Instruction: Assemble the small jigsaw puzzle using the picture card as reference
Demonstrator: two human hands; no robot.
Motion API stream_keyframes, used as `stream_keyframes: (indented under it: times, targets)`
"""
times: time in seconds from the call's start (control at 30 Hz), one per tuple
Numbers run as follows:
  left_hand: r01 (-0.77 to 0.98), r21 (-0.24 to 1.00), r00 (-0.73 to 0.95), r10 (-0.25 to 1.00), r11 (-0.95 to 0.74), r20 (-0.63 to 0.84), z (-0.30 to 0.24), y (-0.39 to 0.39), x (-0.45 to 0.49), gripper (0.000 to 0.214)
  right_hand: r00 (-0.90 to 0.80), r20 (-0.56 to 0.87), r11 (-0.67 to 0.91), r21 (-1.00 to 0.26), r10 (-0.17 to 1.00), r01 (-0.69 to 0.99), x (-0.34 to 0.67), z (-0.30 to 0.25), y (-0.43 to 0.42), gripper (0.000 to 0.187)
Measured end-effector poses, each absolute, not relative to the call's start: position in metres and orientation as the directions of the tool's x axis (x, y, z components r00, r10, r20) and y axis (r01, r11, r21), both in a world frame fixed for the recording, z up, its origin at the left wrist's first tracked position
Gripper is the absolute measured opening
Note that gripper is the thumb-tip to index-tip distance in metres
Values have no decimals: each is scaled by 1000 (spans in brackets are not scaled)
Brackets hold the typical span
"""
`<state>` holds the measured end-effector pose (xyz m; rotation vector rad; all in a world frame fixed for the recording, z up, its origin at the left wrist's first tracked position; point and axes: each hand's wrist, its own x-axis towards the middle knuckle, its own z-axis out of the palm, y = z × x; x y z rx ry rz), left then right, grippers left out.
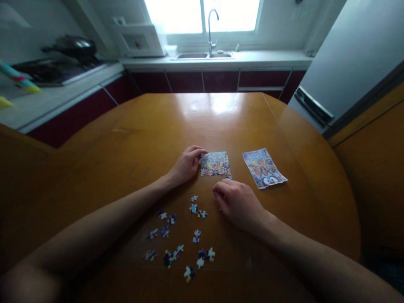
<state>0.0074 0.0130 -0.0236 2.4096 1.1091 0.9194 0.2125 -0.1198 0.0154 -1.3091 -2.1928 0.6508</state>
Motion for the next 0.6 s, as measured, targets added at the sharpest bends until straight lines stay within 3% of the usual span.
stream_keyframes:
  times: [0.23, 0.6]
  targets:
    - [557, 564, 427, 792, -610, 436, -23, 14, 8, 32, -375, 194, 406, -643, 906, 649, 215, 14, -114, 14]
    - [659, 498, 360, 817, -564, 450, -18, 9, 7, 22, -307, 250, 392, -672, 918, 628, 218, 14, -111, 23]
